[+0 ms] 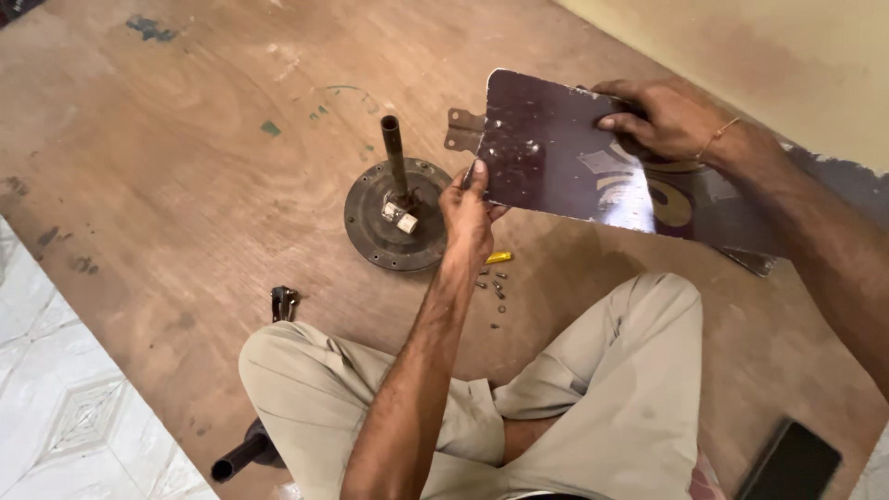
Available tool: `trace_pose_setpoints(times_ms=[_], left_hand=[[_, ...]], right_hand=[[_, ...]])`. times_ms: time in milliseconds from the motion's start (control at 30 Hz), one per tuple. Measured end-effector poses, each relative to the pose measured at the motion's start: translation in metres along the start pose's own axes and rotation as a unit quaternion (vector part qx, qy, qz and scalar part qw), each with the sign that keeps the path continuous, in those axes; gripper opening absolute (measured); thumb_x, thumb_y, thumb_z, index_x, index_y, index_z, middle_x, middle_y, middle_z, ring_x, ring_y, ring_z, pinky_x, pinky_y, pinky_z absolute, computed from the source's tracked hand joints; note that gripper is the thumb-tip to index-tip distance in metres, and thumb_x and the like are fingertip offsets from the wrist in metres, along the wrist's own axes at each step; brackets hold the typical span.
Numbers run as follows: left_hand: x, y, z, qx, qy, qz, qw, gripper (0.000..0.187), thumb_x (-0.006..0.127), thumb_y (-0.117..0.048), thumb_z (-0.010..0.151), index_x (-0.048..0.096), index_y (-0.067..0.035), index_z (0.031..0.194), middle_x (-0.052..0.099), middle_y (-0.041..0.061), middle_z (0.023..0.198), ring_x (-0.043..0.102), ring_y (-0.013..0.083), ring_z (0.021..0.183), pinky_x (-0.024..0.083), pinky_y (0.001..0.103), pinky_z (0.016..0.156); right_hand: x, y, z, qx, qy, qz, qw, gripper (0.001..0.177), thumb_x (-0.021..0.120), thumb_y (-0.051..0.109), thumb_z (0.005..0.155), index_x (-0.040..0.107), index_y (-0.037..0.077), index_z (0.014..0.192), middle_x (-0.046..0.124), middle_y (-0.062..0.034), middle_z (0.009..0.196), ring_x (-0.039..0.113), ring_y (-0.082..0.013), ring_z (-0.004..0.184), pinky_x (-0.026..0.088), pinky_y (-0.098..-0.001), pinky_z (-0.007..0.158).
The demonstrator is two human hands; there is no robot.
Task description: The person assembles a ceiling fan by attaching blades to the central motor housing using a screwdriver. They secure each blade with screws and washers, then remove the central rod and attach a decorative cap to the motor housing.
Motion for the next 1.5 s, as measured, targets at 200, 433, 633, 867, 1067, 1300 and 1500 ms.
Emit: trace_pose_setpoints(times_ms=[200,433,633,867,1067,1300,1500], left_hand=[[-0.002,-0.001,0.004,0.016,-0.044,-0.018,0.999,0.027,0.064,-0.028,0.101,0.067,-0.002,0.109,0.074,0.009,0.091,0.073,0.0184,0.073,0.066,0.039,0.061],[-0.011,0.007,0.01,0.001,-0.101,-0.006,0.995,0.028,0.065,-0.026,0.099,0.064,-0.001,0.112,0.073,0.011,0.089,0.072,0.0203,0.07,0.064,0.04,0.057],[-0.014,0.011,0.017,-0.006,-0.113,0.008,0.994,0.028,0.065,-0.025,0.1,0.065,0.0,0.113,0.073,0.012,0.089,0.071,0.0195,0.068,0.064,0.04,0.057],[-0.01,0.008,0.022,-0.007,-0.097,0.051,0.994,0.03,0.064,-0.028,0.099,0.069,0.0,0.111,0.074,0.012,0.089,0.071,0.0208,0.068,0.064,0.041,0.059],[0.0,0.021,0.042,-0.056,-0.08,0.069,0.993,0.03,0.066,-0.03,0.1,0.067,-0.002,0.111,0.073,0.009,0.096,0.07,0.0203,0.08,0.064,0.041,0.072],[0.012,0.085,0.079,-0.081,-0.043,0.094,0.991,0.022,0.066,-0.011,0.096,0.07,0.001,0.114,0.072,0.01,0.097,0.07,0.0188,0.082,0.064,0.034,0.071],[0.047,0.13,0.111,-0.037,-0.053,0.191,0.979,0.023,0.07,0.0,0.09,0.068,0.002,0.112,0.074,0.011,0.097,0.072,0.0179,0.081,0.066,0.032,0.069]], right_hand=[[0.028,0.019,-0.016,0.008,0.093,-0.232,0.968,0.152,0.067,0.095,0.048,0.015,0.012,0.165,0.016,-0.0246,0.163,0.024,-0.0483,0.147,0.028,-0.0693,0.112],[0.05,0.027,-0.032,-0.011,0.104,-0.265,0.959,0.165,0.073,0.101,0.033,0.011,0.025,0.166,0.008,-0.0259,0.166,0.012,-0.0491,0.148,0.017,-0.0675,0.116],[0.06,0.027,-0.037,0.012,0.117,-0.271,0.956,0.149,0.076,0.092,0.041,0.019,0.027,0.162,0.013,-0.0246,0.165,0.023,-0.0447,0.149,0.03,-0.0663,0.115],[0.075,0.014,-0.034,0.009,0.095,-0.238,0.967,0.147,0.08,0.089,0.04,0.026,0.024,0.161,0.019,-0.0286,0.161,0.032,-0.0497,0.142,0.034,-0.066,0.113],[0.085,-0.013,-0.036,0.024,0.074,-0.179,0.981,0.142,0.083,0.081,0.042,0.033,0.019,0.16,0.021,-0.0332,0.16,0.036,-0.0535,0.139,0.038,-0.0647,0.111],[0.093,-0.076,-0.042,0.052,0.073,-0.204,0.975,0.137,0.087,0.073,0.043,0.036,0.021,0.159,0.023,-0.0333,0.158,0.037,-0.0509,0.139,0.038,-0.0615,0.111],[0.116,-0.144,-0.049,0.108,0.087,-0.175,0.975,0.134,0.088,0.07,0.043,0.038,0.024,0.159,0.027,-0.0288,0.159,0.036,-0.0491,0.141,0.039,-0.0619,0.112]])
Point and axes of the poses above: each hand's wrist, its own z-axis towards the middle knuckle, its own x-axis out of the palm, y = z × x, the point moved 5 cm from there along z, towards the middle knuckle
